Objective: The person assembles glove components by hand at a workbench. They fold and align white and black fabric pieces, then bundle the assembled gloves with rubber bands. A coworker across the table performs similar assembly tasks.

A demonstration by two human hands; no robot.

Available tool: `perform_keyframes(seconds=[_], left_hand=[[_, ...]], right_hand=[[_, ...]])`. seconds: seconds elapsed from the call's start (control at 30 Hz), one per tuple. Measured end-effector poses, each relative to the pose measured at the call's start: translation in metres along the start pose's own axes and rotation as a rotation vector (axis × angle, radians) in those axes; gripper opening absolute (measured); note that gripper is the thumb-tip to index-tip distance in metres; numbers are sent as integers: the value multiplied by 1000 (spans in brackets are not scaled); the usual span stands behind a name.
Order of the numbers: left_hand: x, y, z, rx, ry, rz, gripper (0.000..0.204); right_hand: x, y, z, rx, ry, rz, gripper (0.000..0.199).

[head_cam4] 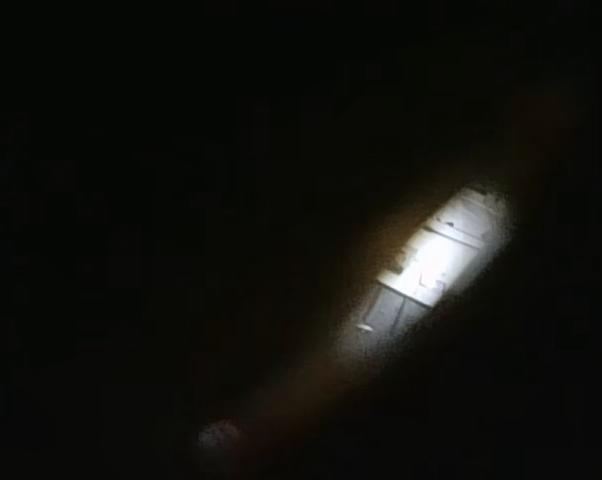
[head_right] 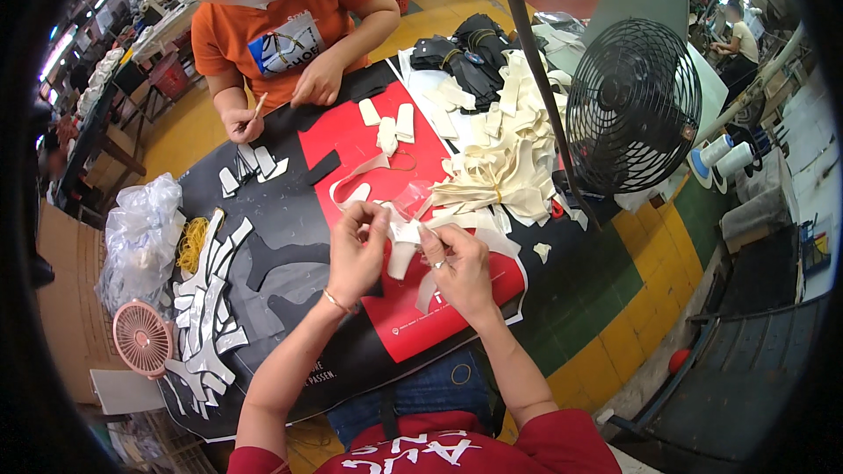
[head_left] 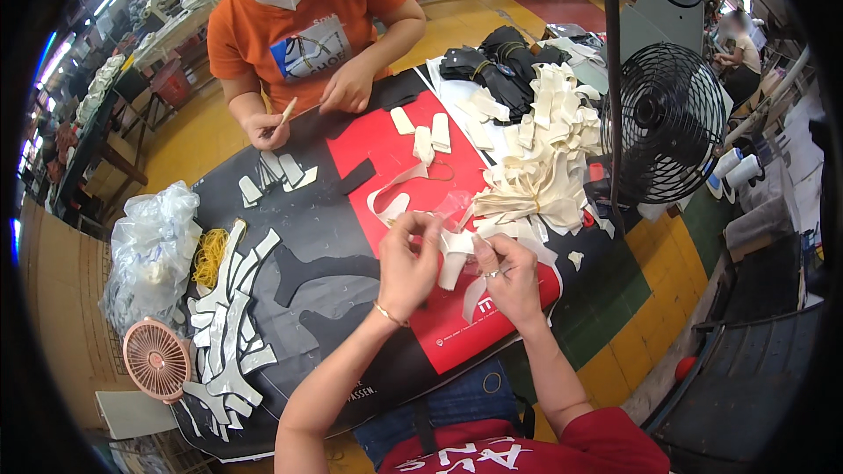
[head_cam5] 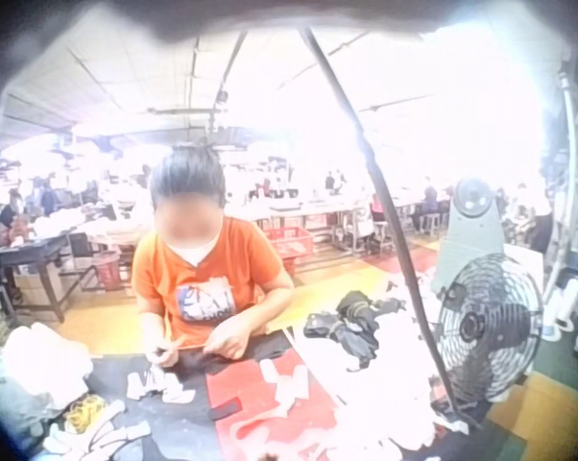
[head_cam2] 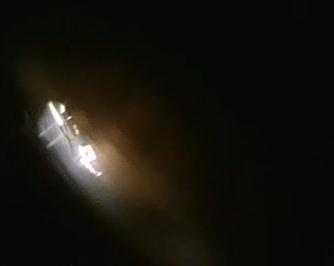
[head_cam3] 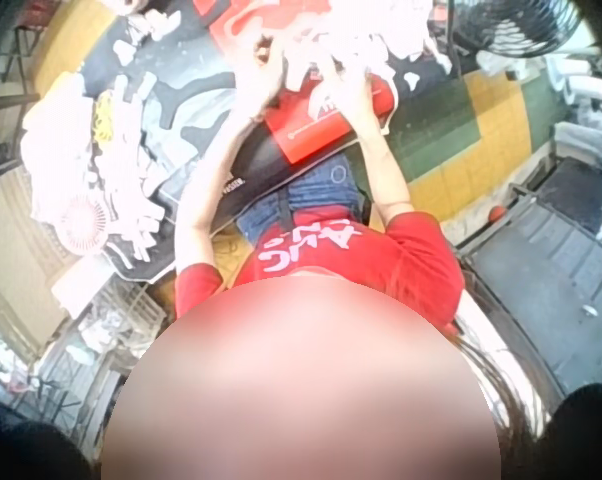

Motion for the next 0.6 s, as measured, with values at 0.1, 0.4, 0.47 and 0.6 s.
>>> perform_keyframes(seconds=[0.1,0.4,0.47,0.6], left_hand=[[25,-27,-3,-196,9,-150,19],[51,0,31,-86,-41,-96,23],[45,18,34,-60,-99,8,22],[27,41,23,15,-60,108,16]], right_hand=[[-3,-1,-15,-57,70,-47,32],[-9,11,-34,-9,112,-7,35],[-9,16,-35,92,93,35,45],[-8,12,-24,311,3,-27,57]])
Point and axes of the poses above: each hand's wrist, its own x-axis towards the middle knuckle, its own z-axis out of the palm, y = z × x, the point moved 10 cm from there along x, towards the middle knuckle, and after that the axes turned 14 degrees about x, right-handed, at the moved point
